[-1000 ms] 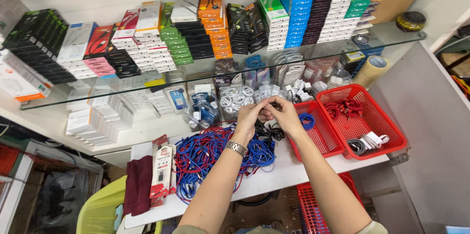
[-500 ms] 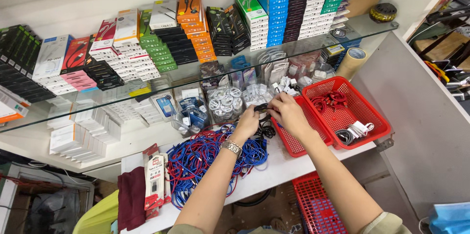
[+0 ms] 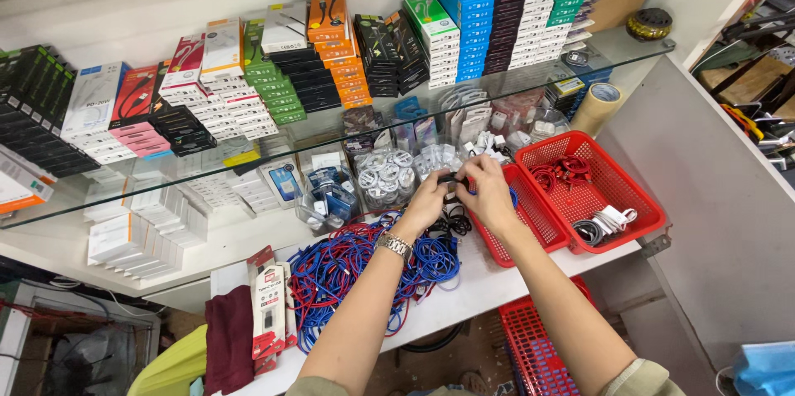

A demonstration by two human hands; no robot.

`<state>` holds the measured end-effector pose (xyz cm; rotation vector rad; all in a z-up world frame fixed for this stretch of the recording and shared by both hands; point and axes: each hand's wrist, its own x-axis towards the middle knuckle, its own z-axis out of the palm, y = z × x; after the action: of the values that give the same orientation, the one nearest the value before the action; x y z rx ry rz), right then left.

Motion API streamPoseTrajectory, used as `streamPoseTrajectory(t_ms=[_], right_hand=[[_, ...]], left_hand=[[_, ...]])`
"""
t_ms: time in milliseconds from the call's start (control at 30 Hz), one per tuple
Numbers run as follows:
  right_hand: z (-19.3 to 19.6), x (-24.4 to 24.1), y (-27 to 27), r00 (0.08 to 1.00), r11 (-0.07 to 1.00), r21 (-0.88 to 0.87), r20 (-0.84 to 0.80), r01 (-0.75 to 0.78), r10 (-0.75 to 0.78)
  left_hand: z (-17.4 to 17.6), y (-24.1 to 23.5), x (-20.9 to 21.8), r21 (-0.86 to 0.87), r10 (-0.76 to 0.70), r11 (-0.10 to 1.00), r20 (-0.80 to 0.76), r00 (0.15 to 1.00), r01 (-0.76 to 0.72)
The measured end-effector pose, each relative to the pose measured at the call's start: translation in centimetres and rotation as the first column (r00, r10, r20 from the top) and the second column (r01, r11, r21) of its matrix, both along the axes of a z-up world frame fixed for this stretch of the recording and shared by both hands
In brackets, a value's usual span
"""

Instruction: The person sorts a pile of tangled cables on a table, coiling each one by hand and placing them into red baskets. They handle blue, red, black, and white cables, organizing them by color into separate baskets.

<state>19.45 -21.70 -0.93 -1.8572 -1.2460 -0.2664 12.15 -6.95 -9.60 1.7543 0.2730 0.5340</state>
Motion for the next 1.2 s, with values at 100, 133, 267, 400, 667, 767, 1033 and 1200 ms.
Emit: streamPoseTrajectory(t_ms=[100,133,267,400,667,767,1033,1200], right_hand=[[-1.0,1.2,-0.4,0.692,0.99,0.097,-0.708,-0.101,0.14],[-1.3,1.7,-0.5,0.285,0.978,0.163,-0.938,-0.131,0.195],[-2.9,3.5,-2.2,-0.122,0.925,0.337,-0.94,-0.174,0.319],[-4.9,6.0,-4.5,-0.026,0.939,0.298,-0.954,-0.171,0.298],[-6.0,7.1,-8.4,0.448,0.999,-0.024,-0.894,-0.036,-0.005],[-5.0,7.8,-11.7,0.592,0.994,-0.093,-0.804,-0.052,-0.044],[-5.9,15.5,-20.3,0.599,0.94,-0.304,-0.785,-0.153,-0.156],[-11.7,20.3,-23.8,0.559,0.953,-0.264,-0.818,-0.15,-0.139]], left_hand=[[0.7,-0.2,-0.8,-0.284,-0.068,0.957,-0.007,0.998,0.063],[1.1,-0.1,-1.0,-0.369,-0.068,0.928,-0.033,0.997,0.052],[2.3,-0.5,-1.5,-0.498,-0.093,0.866,-0.09,0.992,0.036],[2.0,-0.7,-0.5,-0.415,-0.149,0.902,-0.047,0.988,0.117],[2.0,-4.8,3.5,0.334,0.032,0.941,-0.238,0.971,0.051],[1.8,-8.4,5.7,0.421,-0.003,0.902,-0.207,0.978,0.092],[-4.2,-16.9,15.5,0.245,-0.193,0.93,-0.311,0.93,0.275],[-11.3,-19.1,21.1,-0.252,-0.384,0.917,-0.348,0.855,0.309]])
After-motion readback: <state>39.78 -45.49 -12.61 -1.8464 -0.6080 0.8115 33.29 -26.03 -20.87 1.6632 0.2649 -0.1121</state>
